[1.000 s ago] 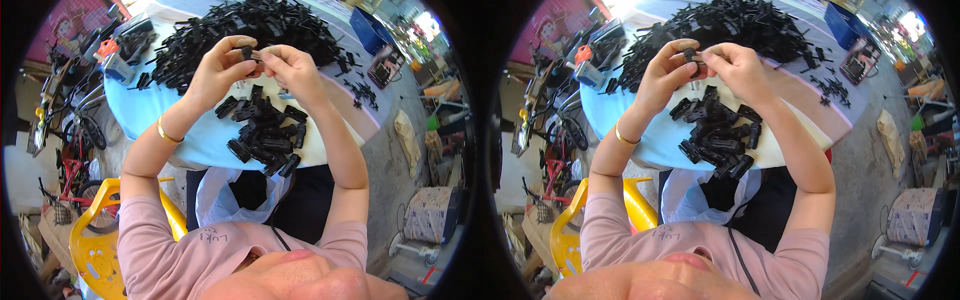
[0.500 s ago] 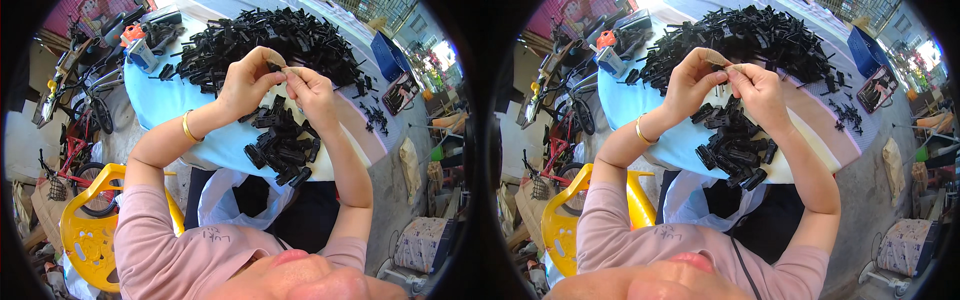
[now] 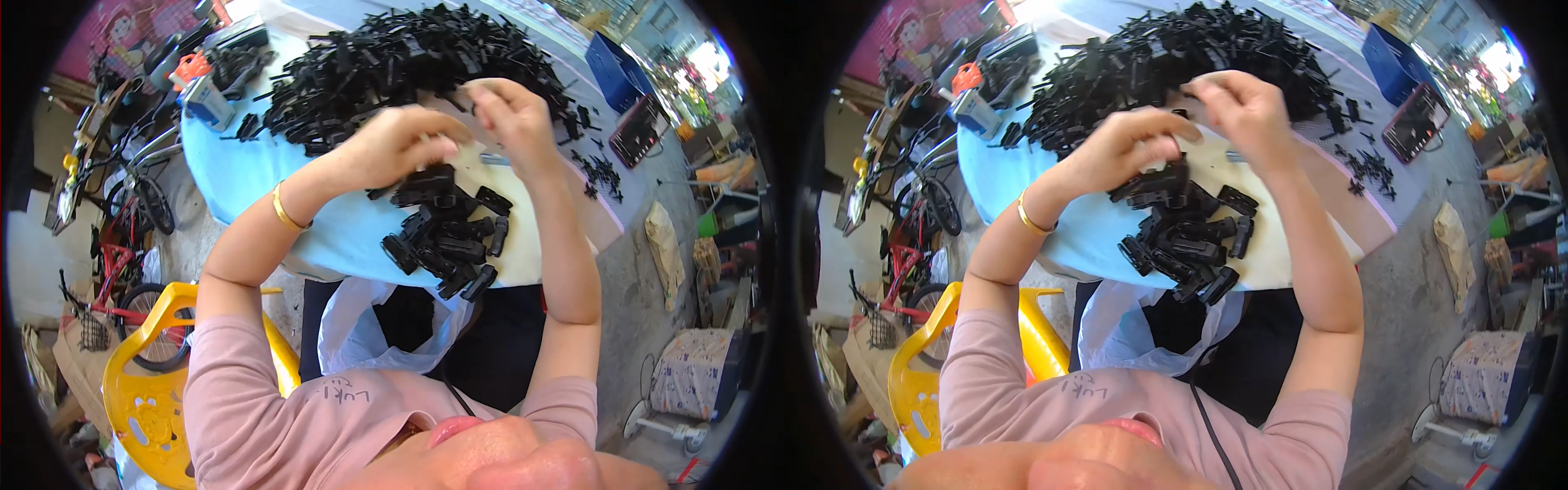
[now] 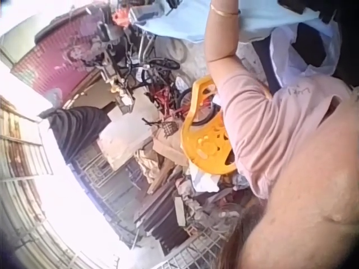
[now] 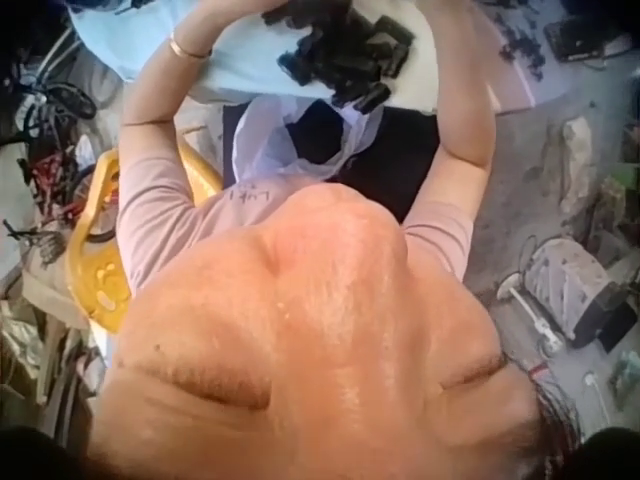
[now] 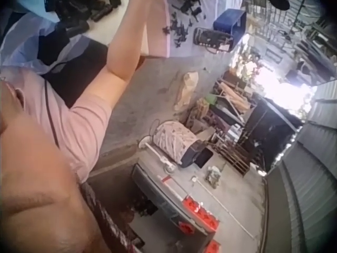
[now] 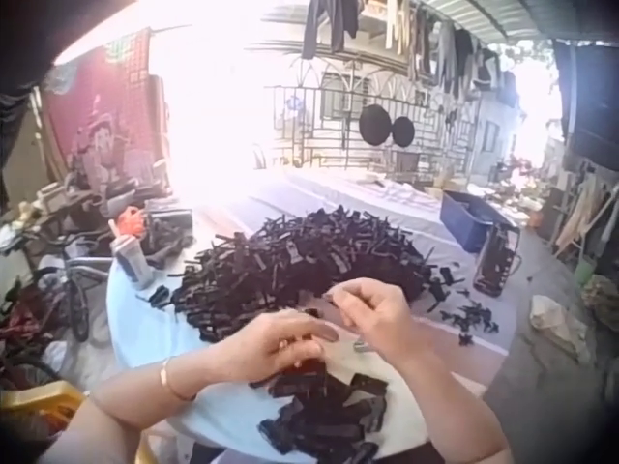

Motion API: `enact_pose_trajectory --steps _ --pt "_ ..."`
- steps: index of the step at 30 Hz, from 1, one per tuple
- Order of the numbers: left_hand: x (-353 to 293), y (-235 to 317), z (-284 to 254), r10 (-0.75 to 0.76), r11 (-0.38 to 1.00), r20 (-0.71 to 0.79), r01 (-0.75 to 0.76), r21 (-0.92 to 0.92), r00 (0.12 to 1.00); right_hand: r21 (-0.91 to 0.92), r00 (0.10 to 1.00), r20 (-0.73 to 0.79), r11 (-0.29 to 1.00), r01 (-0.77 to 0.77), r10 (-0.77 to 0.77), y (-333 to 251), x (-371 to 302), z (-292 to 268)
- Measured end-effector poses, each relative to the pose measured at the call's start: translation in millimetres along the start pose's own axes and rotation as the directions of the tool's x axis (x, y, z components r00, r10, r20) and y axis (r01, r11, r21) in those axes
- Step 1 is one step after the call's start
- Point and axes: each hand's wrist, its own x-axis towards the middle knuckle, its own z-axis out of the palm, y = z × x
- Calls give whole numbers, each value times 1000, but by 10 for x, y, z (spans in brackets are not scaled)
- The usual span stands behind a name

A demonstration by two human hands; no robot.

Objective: Manually assembling or inspecting small black plastic components at a table.

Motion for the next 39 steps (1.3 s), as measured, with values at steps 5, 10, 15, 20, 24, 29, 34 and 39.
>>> enact_pose_trajectory --steps 5,10,15,20,24,29,34,39 --pt "81 -339 138 -56 773 -79 93 627 995 -142 992 54 982 121 -115 121 -26 99" --pt "129 -395 241 -94 662 -84 125 739 992 -215 971 96 948 234 -218 98 -80 130" --pt "193 -137 124 -229 949 -460 302 92 858 -283 951 131 909 305 -278 -57 -146 122" --pt "132 -119 90 -316 939 -358 237 -249 878 -268 776 152 731 628 -612 20 -120 187" --pt "98 3 102 -473 686 -226 195 -701 851 -301 823 -24 789 536 -568 -23 -139 232" --pt "55 54 92 -400 672 -145 182 -717 905 -2 971 -136 980 199 -198 -42 -82 140" --pt "37 22 122 -352 762 -251 120 -636 902 1 995 -77 998 69 -69 52 -54 168" --pt "39 23 60 -445 655 -221 148 -741 868 207 999 39 978 -27 19 4 -60 94"
